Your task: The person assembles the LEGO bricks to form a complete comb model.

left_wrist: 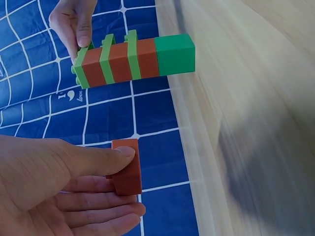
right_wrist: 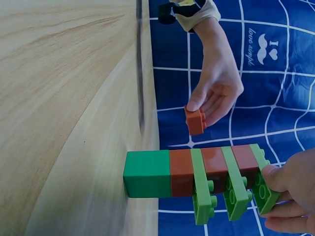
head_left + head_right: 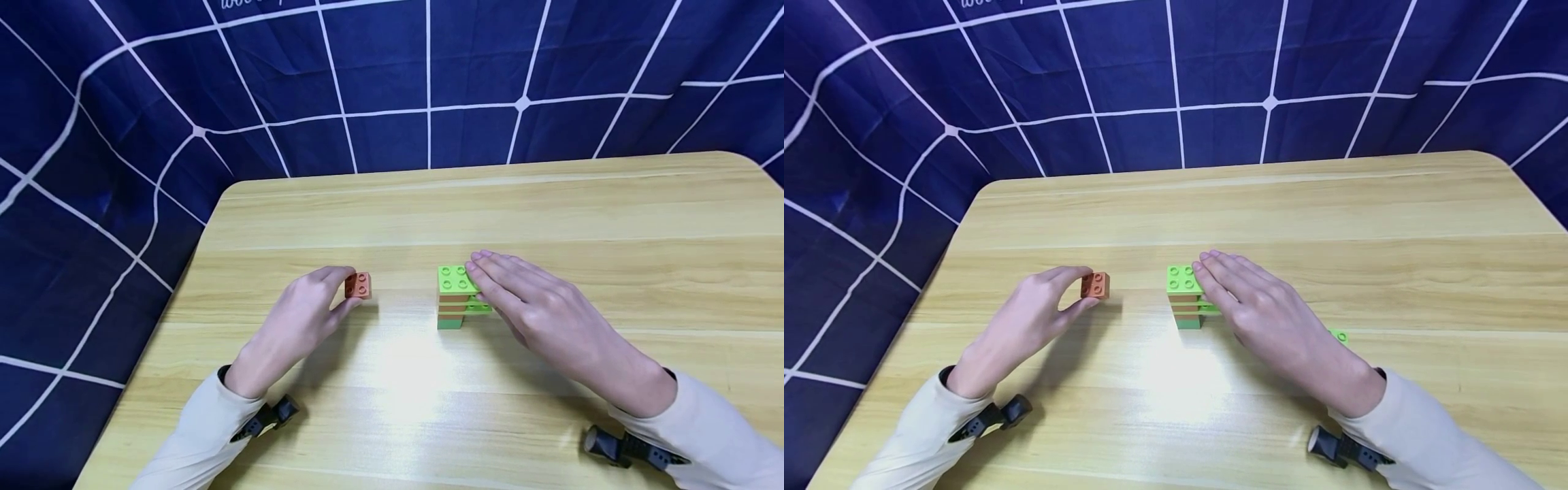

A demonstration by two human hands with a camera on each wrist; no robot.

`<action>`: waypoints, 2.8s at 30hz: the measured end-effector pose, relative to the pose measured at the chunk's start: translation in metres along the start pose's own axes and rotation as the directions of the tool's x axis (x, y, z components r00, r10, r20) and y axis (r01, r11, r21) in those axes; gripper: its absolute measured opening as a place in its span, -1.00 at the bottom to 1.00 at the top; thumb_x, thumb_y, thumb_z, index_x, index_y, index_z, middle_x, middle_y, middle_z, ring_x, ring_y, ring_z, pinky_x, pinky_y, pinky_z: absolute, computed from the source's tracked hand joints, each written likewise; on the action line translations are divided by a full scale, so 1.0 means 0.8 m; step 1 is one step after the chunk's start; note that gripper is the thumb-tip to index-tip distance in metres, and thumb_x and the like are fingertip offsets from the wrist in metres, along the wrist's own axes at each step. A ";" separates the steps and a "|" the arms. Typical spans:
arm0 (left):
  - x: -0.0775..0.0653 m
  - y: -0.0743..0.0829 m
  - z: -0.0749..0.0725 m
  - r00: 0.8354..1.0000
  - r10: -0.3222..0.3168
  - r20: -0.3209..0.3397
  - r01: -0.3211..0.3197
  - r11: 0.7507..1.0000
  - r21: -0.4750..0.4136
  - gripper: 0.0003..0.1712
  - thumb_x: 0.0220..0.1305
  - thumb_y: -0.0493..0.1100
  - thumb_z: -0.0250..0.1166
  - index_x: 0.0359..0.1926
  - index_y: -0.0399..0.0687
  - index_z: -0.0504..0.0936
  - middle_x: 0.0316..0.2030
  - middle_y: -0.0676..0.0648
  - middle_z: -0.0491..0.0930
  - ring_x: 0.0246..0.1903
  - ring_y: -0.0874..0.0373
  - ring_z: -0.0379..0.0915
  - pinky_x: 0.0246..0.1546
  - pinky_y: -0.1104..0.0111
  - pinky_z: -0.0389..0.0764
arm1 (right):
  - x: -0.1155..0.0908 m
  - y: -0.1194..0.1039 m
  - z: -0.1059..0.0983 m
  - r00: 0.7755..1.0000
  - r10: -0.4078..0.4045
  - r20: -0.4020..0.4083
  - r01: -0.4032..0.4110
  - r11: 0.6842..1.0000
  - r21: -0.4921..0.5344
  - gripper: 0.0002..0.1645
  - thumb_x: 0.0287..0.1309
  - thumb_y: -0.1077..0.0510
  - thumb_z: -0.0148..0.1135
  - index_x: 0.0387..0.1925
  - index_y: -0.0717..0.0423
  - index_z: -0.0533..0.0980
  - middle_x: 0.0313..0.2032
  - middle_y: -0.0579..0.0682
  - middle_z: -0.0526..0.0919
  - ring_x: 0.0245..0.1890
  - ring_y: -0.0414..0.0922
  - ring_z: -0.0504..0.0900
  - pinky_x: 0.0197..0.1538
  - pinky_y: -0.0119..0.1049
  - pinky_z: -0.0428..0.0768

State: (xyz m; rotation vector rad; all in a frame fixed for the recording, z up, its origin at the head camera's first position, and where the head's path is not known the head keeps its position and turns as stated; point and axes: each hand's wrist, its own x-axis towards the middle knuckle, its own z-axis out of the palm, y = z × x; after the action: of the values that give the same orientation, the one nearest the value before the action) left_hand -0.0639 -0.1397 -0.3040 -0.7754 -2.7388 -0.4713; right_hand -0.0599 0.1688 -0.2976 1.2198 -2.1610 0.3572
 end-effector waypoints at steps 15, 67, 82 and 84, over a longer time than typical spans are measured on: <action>0.004 0.012 -0.002 1.000 0.030 -0.007 -0.030 1.000 -0.007 -0.60 0.18 -0.21 0.41 -0.04 -0.39 0.58 -0.18 -0.23 0.66 -0.19 -0.04 0.64 -0.18 0.23 0.71 | 0.000 -0.001 -0.001 1.000 0.014 0.018 -0.014 1.000 0.007 -0.44 0.55 0.16 -0.39 0.11 0.40 0.50 0.06 0.30 0.59 0.03 0.20 0.60 0.07 0.06 0.60; 0.061 0.090 -0.017 0.964 0.247 -0.103 -0.260 0.955 -0.142 -0.67 0.21 -0.14 0.39 -0.06 -0.21 0.59 -0.14 -0.08 0.68 -0.12 0.10 0.61 -0.07 0.37 0.66 | -0.003 -0.004 0.003 0.999 0.040 -0.001 -0.040 0.999 0.009 -0.45 0.55 0.16 -0.38 0.11 0.38 0.50 0.06 0.29 0.59 0.00 0.21 0.61 -0.06 0.08 0.66; 0.070 0.091 -0.017 0.964 0.242 -0.110 -0.257 0.955 -0.151 -0.67 0.21 -0.15 0.39 -0.05 -0.22 0.60 -0.15 -0.07 0.68 -0.14 0.13 0.61 -0.09 0.39 0.66 | 0.000 0.001 -0.001 0.998 0.059 0.033 -0.060 0.997 0.057 -0.42 0.54 0.08 -0.38 0.14 0.34 0.49 0.09 0.28 0.57 0.04 0.20 0.59 -0.06 0.07 0.65; 0.070 0.091 -0.017 0.964 0.244 -0.109 -0.259 0.954 -0.152 -0.66 0.21 -0.15 0.39 -0.05 -0.22 0.60 -0.15 -0.07 0.68 -0.13 0.13 0.61 -0.09 0.39 0.66 | 0.001 0.001 -0.001 0.998 0.060 0.023 -0.062 0.996 0.067 -0.42 0.54 0.05 -0.35 0.14 0.34 0.49 0.09 0.27 0.57 0.04 0.19 0.59 -0.06 0.07 0.65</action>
State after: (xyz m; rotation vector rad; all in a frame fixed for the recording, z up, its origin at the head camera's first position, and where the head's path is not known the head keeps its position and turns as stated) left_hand -0.0689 -0.0602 -0.2563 -1.0995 -2.4950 -0.6639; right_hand -0.0607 0.1692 -0.2969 1.2011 -2.2241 0.4483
